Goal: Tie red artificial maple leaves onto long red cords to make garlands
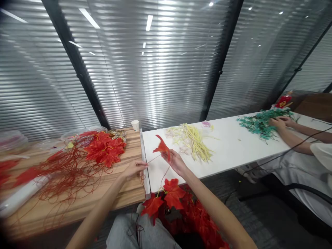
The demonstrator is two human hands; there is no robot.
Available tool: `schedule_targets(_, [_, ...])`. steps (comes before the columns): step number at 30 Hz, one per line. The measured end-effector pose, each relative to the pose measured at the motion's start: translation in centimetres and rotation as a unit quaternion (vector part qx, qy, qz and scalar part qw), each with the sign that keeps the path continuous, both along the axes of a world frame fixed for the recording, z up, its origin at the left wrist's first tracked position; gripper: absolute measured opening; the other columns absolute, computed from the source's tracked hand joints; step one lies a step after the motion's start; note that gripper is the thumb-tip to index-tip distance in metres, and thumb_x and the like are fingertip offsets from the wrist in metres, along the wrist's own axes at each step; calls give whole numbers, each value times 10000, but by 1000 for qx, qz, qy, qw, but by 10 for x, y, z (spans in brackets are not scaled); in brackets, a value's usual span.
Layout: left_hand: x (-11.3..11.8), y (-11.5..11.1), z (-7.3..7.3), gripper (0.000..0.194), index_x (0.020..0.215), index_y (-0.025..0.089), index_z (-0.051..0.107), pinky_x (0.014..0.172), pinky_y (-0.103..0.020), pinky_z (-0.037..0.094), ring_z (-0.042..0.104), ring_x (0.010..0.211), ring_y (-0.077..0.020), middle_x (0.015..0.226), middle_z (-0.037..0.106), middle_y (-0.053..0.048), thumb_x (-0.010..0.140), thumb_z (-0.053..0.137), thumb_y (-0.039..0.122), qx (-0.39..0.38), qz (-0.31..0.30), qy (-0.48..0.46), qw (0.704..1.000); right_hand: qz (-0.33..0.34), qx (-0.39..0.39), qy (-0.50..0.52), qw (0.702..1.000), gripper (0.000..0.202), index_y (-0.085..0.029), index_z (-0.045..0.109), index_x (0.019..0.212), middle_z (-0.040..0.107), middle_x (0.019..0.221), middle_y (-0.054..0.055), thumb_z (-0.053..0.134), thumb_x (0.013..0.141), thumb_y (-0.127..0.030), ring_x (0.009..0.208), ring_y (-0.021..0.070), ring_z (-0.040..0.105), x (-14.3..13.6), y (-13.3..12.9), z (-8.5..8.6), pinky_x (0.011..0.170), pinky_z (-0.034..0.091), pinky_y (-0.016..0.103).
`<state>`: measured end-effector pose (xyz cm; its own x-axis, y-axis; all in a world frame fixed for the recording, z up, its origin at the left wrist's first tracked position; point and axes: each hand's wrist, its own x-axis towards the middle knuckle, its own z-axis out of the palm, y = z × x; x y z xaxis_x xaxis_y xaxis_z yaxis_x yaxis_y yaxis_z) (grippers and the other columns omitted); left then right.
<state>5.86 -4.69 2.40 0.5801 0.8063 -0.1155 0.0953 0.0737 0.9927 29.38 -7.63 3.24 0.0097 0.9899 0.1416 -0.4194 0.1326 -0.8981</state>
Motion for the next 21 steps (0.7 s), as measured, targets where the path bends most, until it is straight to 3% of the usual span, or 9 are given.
schedule_targets(2, [-6,-19,8,274,712,96,648,460,-201,378,460,453,-65,577,568,-18,647,653,362,-22,-68,13,997,-38,-14,2,999,136,-213,574,763,641,914,60,641,715,-321,901,216,603,24,-21,-9,793,505,361])
schedule_targets(5, [-15,-48,20,252,734,107,666,509,-199,398,499,509,-75,603,594,-24,655,657,346,-43,-96,10,994,-65,-56,13,996,177,-204,600,789,641,870,59,652,707,-352,809,186,619,48,-51,-24,710,534,308])
schedule_targets(11, [-32,-86,30,293,717,93,632,498,-207,410,522,488,-90,578,580,-16,621,684,364,-60,-150,33,986,-111,-57,204,971,148,-196,596,738,618,766,-28,713,652,-223,656,57,588,56,-80,-31,629,528,127])
schedule_targets(15, [-50,-102,29,325,702,97,600,400,-172,302,418,400,-48,525,496,23,687,611,421,-44,-115,52,991,-140,-43,254,956,116,-193,593,737,611,759,-36,687,670,-181,630,38,578,63,-87,-27,598,526,98])
schedule_targets(18, [-64,-115,28,360,738,100,606,383,-165,211,319,406,-31,522,431,43,740,536,452,2,-42,68,997,-126,-47,223,966,142,-193,604,757,627,794,-22,696,649,-192,676,49,592,70,-94,-33,632,524,103])
schedule_targets(21, [-75,-127,28,388,799,103,628,409,-167,206,318,459,-48,541,430,35,757,501,467,38,0,105,994,-132,-72,162,975,135,-201,610,749,642,792,-14,689,640,-208,702,75,611,77,-101,-44,646,531,137])
